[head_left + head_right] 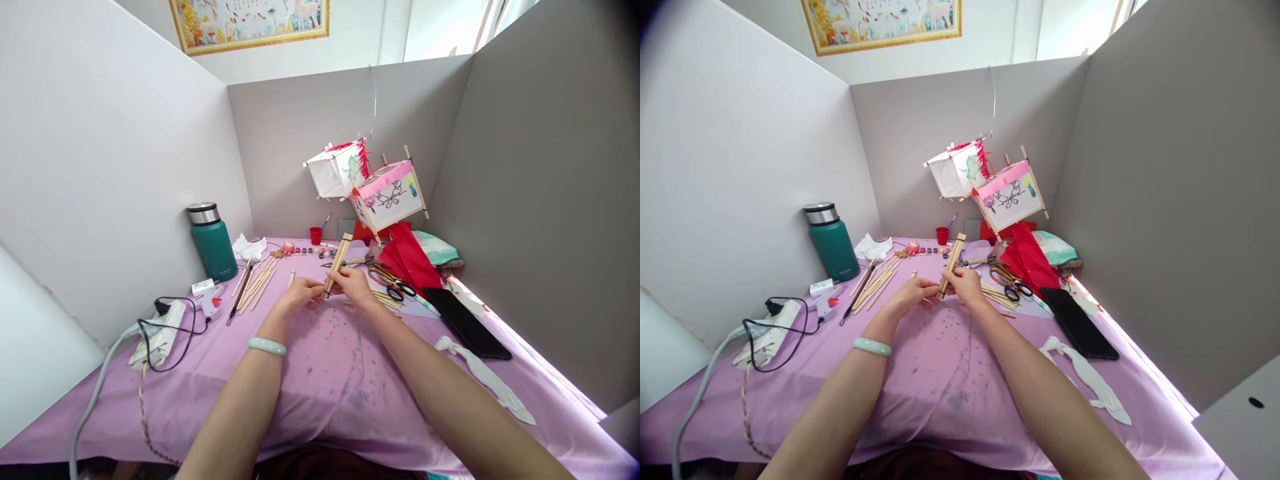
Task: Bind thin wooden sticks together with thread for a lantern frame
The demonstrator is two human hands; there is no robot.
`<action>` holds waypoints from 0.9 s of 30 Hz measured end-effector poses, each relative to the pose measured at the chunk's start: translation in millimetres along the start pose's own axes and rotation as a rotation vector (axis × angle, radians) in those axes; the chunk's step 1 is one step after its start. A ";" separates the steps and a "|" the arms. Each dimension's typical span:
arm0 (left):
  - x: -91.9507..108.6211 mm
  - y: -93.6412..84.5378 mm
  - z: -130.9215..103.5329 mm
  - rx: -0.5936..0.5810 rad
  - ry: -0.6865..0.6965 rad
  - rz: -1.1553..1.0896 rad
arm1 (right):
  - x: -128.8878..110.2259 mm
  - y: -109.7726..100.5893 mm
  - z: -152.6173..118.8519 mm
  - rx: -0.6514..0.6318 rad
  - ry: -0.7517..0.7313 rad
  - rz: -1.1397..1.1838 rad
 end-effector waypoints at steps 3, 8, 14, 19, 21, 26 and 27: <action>3.1 2.5 -1.9 -0.006 -0.049 -0.045 | -3.5 0.4 -1.8 0.028 -0.033 0.034; 3.8 6.4 -1.4 0.035 -0.052 -0.166 | -6.9 2.8 -3.4 0.060 -0.087 -0.024; 1.4 8.9 -0.4 0.034 -0.012 -0.216 | -5.2 4.0 -3.8 0.134 -0.119 -0.103; -0.2 11.1 0.9 0.107 -0.024 -0.249 | -0.3 6.1 -4.0 0.176 -0.167 -0.228; 0.0 12.2 1.3 0.119 -0.030 -0.262 | 0.7 7.3 -4.4 0.182 -0.174 -0.261; -0.5 13.4 3.4 0.156 -0.046 -0.251 | 3.3 9.1 -4.6 0.186 -0.187 -0.321; -0.9 13.3 3.7 0.155 -0.042 -0.249 | 4.0 9.1 -4.4 0.181 -0.194 -0.335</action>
Point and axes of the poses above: each hand's wrist, its own z-axis towards the middle knuckle, its own y-axis out of the palm, x = y × z, the point moved 1 cm from there along z, towards the middle knuckle, and after that the axes turned 13 degrees about -x, right-handed, at the moved point
